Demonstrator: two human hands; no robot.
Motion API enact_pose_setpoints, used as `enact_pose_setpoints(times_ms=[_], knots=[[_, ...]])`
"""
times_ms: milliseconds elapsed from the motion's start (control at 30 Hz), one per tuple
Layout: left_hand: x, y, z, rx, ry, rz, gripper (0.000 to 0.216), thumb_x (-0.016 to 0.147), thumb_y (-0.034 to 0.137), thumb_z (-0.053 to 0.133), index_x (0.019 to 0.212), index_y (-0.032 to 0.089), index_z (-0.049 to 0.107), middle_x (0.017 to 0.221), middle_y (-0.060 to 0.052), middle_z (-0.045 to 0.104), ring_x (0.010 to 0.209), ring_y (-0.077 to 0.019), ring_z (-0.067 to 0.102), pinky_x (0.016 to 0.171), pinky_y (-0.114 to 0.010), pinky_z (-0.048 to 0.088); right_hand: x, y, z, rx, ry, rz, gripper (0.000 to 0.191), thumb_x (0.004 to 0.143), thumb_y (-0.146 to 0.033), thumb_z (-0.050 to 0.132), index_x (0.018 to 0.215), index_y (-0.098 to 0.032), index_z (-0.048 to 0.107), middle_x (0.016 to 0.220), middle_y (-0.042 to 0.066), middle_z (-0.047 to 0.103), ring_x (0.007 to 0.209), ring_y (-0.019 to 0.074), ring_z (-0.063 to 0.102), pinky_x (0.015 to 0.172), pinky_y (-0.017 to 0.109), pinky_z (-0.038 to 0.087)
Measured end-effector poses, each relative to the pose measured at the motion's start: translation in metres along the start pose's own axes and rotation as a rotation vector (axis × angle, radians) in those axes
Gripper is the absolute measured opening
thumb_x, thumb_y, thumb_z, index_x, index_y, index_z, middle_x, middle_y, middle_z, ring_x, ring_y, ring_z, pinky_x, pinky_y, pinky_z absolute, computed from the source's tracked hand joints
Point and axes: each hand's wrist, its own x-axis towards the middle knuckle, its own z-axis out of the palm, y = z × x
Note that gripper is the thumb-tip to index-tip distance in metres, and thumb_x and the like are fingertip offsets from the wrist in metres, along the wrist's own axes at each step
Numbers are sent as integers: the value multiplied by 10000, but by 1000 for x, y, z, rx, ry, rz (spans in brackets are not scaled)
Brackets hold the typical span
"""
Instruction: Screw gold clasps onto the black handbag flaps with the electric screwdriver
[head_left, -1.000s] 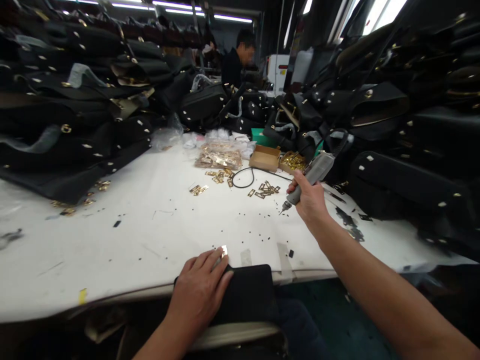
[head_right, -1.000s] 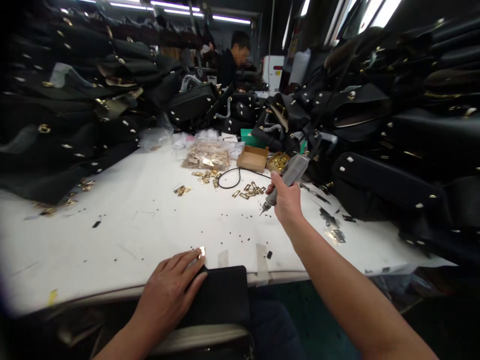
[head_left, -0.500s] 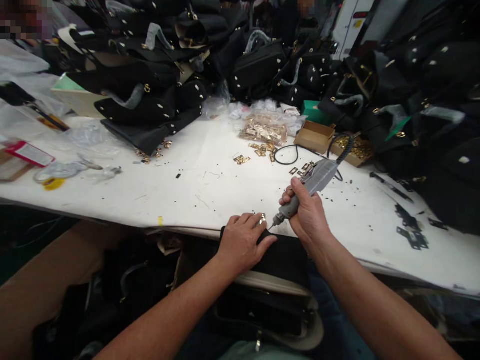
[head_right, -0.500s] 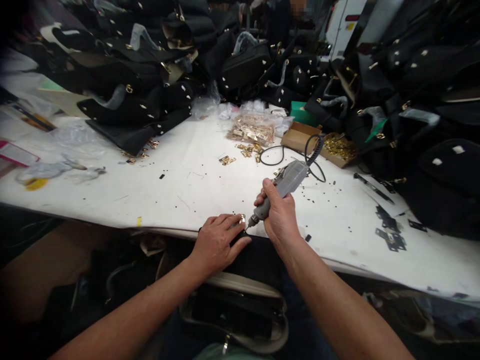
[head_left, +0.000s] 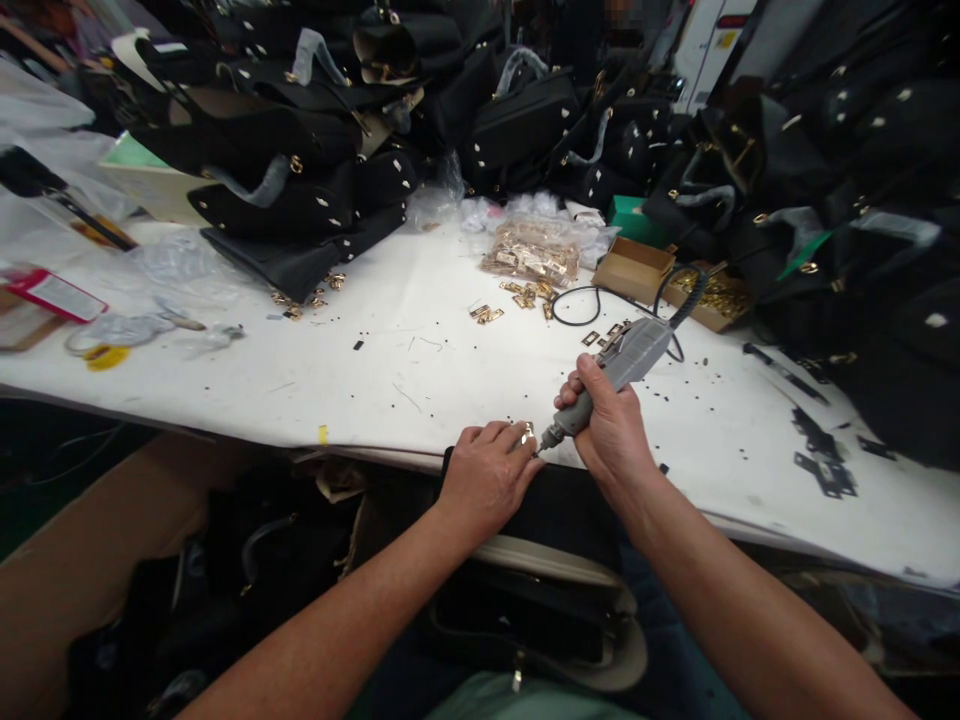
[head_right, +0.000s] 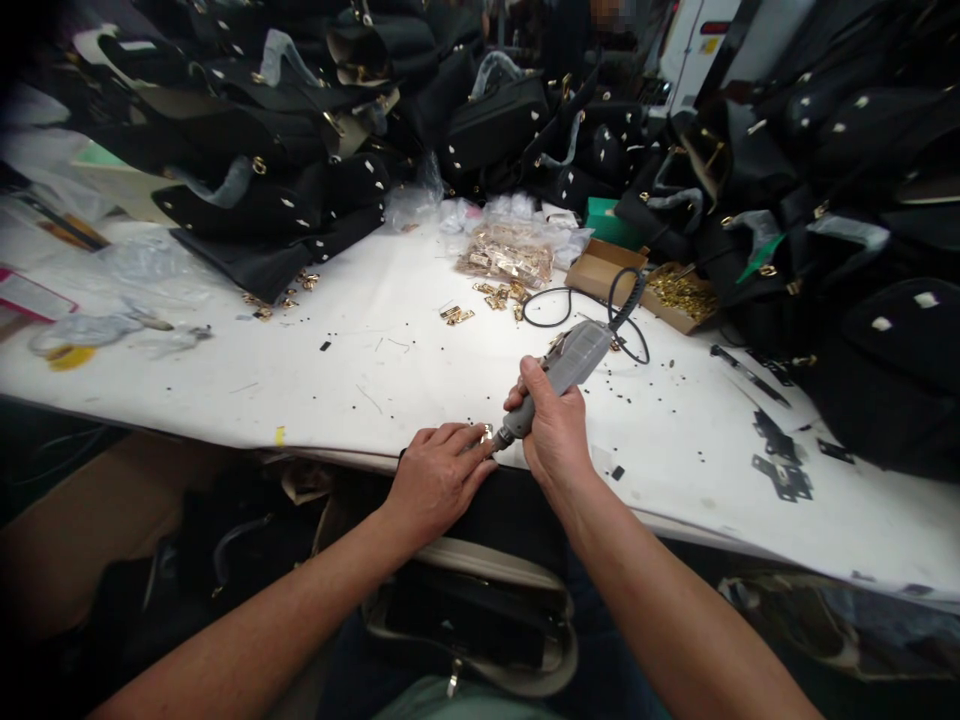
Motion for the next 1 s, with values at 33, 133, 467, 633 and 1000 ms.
enact_pose_setpoints(times_ms=[33,133,467,633,1000], knots=[[0,0,0,-1,-1,0,267,1027,373,481,1215,273,642,1328,-38,637,1159,-235,561,887,-424,421,0,0,0,-5,4,-1,400,702,-423,872,855,-193,583,674,-64,530,548,77,510,527,205,491],[0,0,1,-4,0,-3,268,1026,369,480,1224,275,636,1327,-39,637,1161,-235,560,888,-422,421,0,0,1,-16,17,-9,402,696,-426,872,863,-190,593,670,-63,539,536,76,510,516,204,487],[0,-2,1,4,13,6,277,1014,365,509,1243,269,633,1325,-59,636,1163,-238,558,874,-413,423,0,1,1,-16,13,-19,387,708,-427,863,854,-195,590,666,-62,535,539,81,517,515,207,481],[0,-1,1,8,21,13,282,1015,373,507,1245,273,635,1317,-61,641,1155,-238,562,859,-413,422,-1,1,0,-18,3,-11,399,716,-443,858,838,-201,566,681,-64,528,541,80,515,527,214,489],[0,-1,1,7,25,17,277,1011,366,511,1230,269,651,1304,-71,644,1155,-242,561,868,-414,433,-3,1,2,-17,7,-23,430,694,-484,862,826,-201,566,673,-63,518,535,81,507,519,221,492]])
